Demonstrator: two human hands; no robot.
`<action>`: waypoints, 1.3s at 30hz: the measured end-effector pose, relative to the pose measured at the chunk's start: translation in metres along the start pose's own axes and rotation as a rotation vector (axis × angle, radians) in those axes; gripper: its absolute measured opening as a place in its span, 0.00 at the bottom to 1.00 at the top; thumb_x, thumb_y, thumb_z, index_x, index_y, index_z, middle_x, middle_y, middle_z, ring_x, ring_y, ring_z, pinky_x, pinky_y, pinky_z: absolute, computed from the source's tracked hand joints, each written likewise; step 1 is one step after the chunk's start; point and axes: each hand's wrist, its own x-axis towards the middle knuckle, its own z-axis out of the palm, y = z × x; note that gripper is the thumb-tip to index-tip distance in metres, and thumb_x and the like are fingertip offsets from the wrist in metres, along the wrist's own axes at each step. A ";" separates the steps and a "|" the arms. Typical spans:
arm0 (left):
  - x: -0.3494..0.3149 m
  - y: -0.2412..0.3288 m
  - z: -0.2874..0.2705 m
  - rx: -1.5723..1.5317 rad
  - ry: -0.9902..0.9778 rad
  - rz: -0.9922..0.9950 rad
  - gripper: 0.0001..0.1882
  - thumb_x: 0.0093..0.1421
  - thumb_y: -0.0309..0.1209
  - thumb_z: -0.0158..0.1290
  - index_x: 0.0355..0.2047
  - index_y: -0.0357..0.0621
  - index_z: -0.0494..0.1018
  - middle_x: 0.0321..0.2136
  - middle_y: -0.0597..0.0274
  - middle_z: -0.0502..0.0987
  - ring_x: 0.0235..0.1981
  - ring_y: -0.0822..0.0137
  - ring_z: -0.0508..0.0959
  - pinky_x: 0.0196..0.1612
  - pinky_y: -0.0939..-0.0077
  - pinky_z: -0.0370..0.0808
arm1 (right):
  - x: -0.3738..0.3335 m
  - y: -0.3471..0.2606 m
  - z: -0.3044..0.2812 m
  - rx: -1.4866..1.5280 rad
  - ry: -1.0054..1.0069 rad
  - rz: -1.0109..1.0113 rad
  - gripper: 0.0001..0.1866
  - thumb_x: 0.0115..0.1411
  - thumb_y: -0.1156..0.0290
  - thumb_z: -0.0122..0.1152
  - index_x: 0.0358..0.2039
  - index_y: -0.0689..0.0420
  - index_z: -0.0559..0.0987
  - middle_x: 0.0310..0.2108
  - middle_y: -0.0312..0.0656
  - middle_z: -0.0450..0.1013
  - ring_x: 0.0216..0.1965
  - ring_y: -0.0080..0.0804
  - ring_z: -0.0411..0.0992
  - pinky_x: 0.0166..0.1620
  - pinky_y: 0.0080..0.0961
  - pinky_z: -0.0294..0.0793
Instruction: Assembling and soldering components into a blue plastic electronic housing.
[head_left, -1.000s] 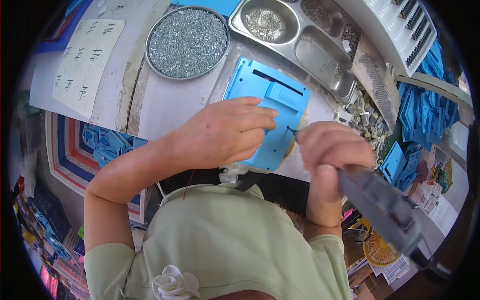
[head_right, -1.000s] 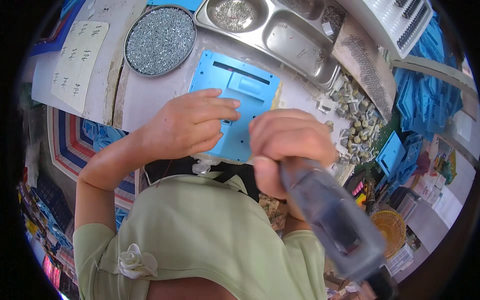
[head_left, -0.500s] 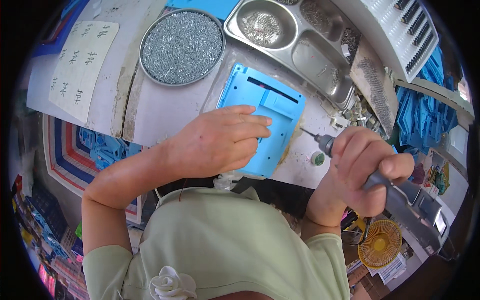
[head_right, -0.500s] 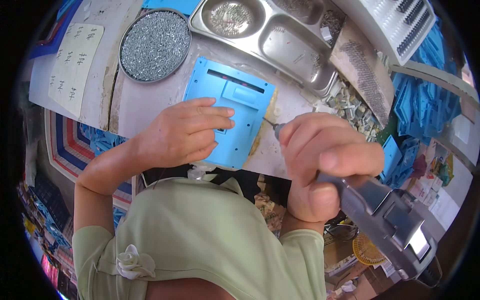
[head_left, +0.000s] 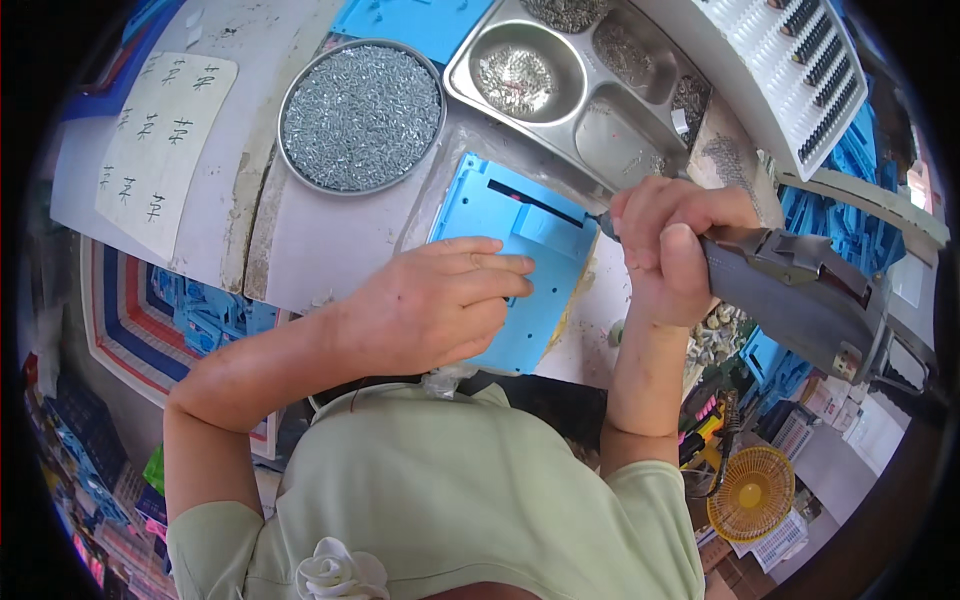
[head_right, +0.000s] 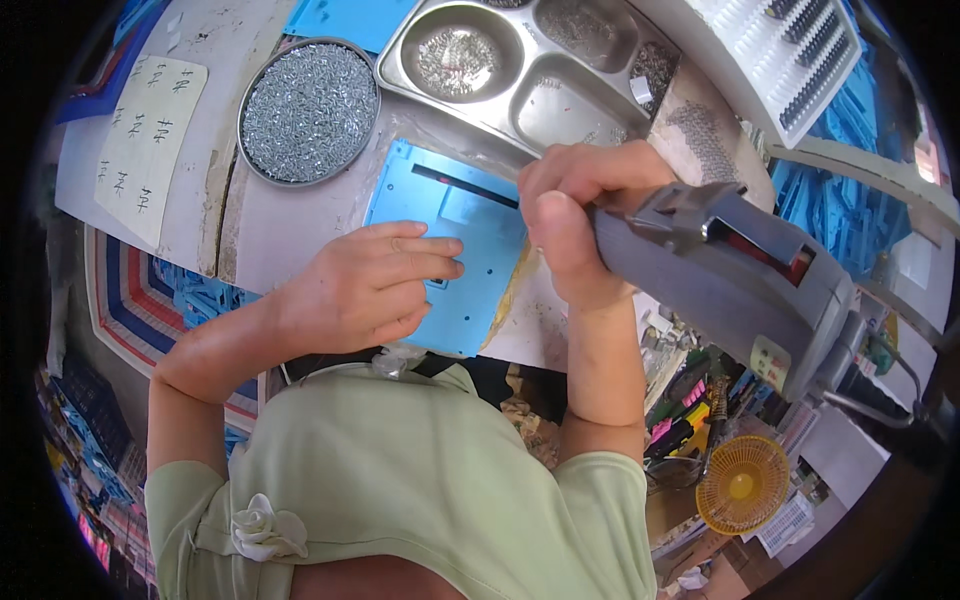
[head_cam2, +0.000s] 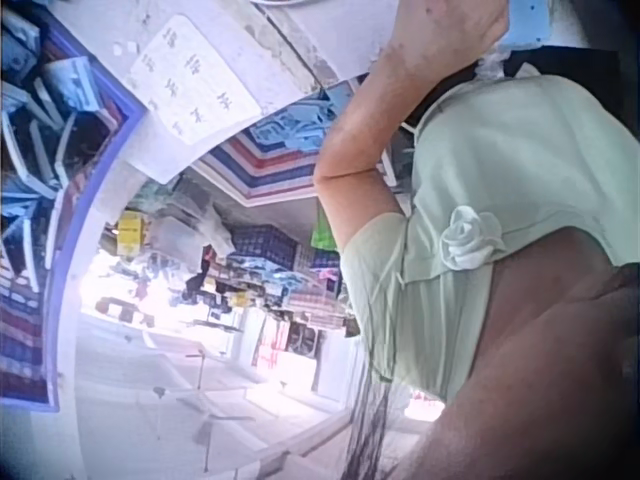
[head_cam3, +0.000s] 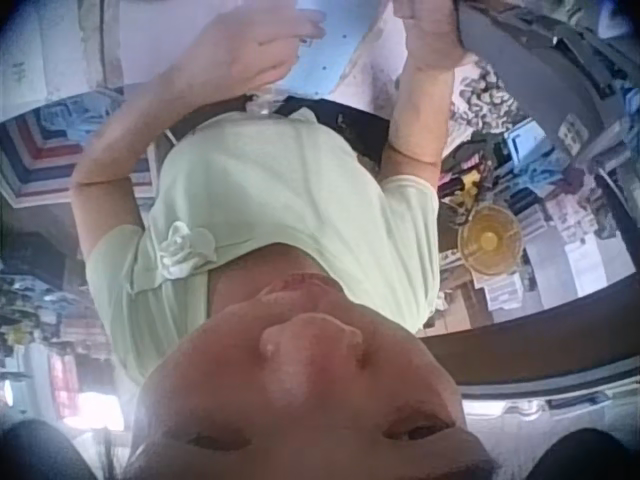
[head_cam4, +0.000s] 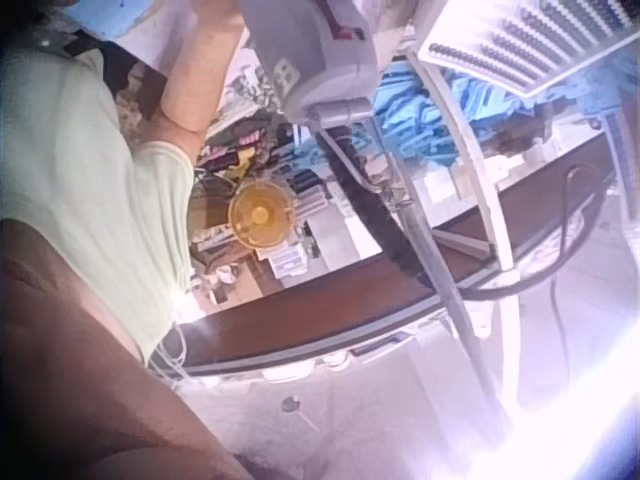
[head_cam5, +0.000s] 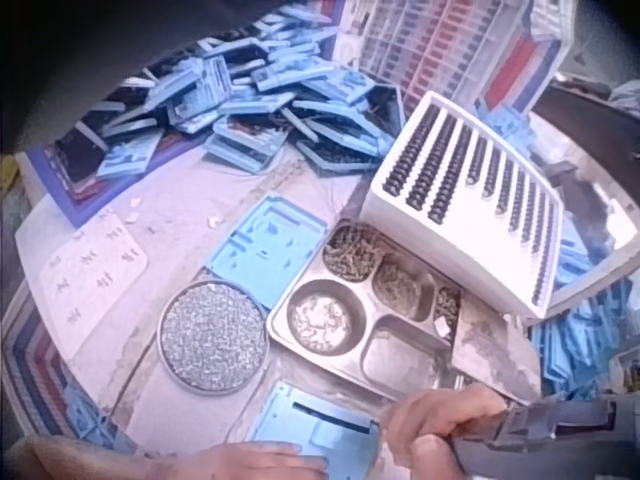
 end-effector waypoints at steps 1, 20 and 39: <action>0.000 0.000 0.000 -0.008 0.008 -0.009 0.05 0.56 0.25 0.60 0.30 0.42 0.74 0.51 0.58 0.79 0.57 0.59 0.78 0.61 0.53 0.74 | 0.001 0.001 -0.004 0.025 -0.009 0.014 0.12 0.66 0.72 0.63 0.37 0.58 0.66 0.19 0.38 0.67 0.18 0.24 0.64 0.24 0.26 0.66; -0.015 0.015 -0.026 -0.015 0.243 -0.205 0.12 0.53 0.23 0.66 0.37 0.43 0.78 0.38 0.61 0.84 0.41 0.63 0.84 0.68 0.41 0.62 | 0.011 -0.045 0.067 0.217 -0.240 0.034 0.16 0.65 0.57 0.68 0.39 0.48 0.68 0.19 0.28 0.71 0.16 0.19 0.67 0.22 0.21 0.68; -0.029 0.002 -0.004 0.291 0.336 -0.129 0.06 0.55 0.26 0.63 0.30 0.49 0.76 0.45 0.64 0.83 0.53 0.65 0.81 0.66 0.51 0.61 | 0.046 0.033 0.066 0.204 -0.073 -0.041 0.11 0.67 0.72 0.59 0.42 0.59 0.66 0.20 0.37 0.67 0.18 0.24 0.65 0.23 0.26 0.65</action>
